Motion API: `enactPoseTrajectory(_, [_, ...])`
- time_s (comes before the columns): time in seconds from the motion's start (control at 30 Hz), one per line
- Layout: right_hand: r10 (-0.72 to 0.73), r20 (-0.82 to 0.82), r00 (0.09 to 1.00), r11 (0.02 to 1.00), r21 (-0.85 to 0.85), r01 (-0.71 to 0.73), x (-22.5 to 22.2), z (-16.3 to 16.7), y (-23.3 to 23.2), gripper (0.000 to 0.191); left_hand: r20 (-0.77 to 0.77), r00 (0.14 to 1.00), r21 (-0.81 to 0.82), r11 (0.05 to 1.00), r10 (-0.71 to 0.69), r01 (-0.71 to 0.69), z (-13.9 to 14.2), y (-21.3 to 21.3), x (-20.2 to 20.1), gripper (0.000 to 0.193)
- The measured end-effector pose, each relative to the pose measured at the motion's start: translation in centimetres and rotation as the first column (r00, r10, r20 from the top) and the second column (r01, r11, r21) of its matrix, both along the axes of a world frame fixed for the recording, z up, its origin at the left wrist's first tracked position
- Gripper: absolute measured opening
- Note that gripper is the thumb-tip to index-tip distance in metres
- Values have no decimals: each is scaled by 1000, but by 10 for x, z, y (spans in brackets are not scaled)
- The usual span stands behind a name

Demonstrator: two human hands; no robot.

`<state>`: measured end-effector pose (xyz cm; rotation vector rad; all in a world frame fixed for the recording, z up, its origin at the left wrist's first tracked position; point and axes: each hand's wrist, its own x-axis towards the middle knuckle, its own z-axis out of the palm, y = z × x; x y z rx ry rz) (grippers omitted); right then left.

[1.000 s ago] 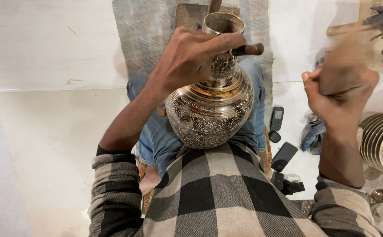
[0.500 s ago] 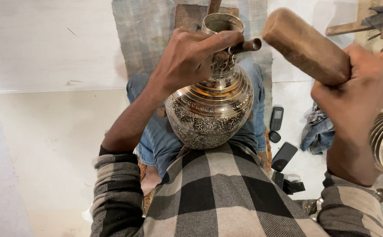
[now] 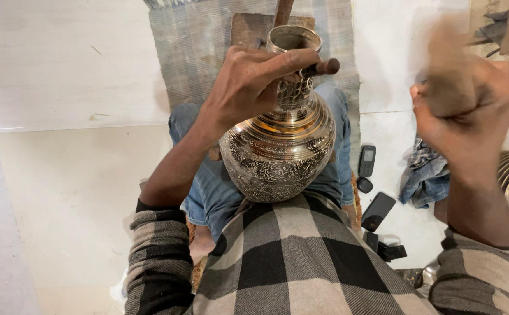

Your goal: The person sits on the floor with an engraved brass vase on their lap, holds a punch against the vase's neck and rim, and repeatedly strikes the punch with a wooden mallet to shape the metal. They rotate the vase between strikes and reposition the punch around the rim.

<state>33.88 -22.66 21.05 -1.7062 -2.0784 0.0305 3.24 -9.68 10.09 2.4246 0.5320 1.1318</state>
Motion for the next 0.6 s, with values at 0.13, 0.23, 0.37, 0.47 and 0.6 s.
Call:
enactPoseTrajectory(0.13, [61, -102, 993, 997, -33, -65, -13, 12, 5, 23, 14, 1000, -25, 1000, -18, 18, -2, 1, 0, 63])
enactPoseTrajectory(0.23, [60, 49, 997, 998, -20, -59, -15, 17, 6, 24, 47, 999, -15, 1000, -14, 14, -4, 2, -1, 60])
enactPoseTrajectory(0.37, [7, -54, 999, 998, -68, -11, -9, 14, 2, 24, -44, 999, 1, 1000, -8, 9, -5, 5, 0, 60])
enactPoseTrajectory(0.47, [-81, 217, 973, 997, 20, 79, -1, 0, -6, 22, -2, 1000, -6, 1000, -8, 8, -3, 7, 1, 56])
enactPoseTrajectory(0.6, [-109, -383, 917, 990, 43, 135, 4, -57, -13, 11, 545, 826, -231, 973, 142, -15, 0, 3, 6, 38])
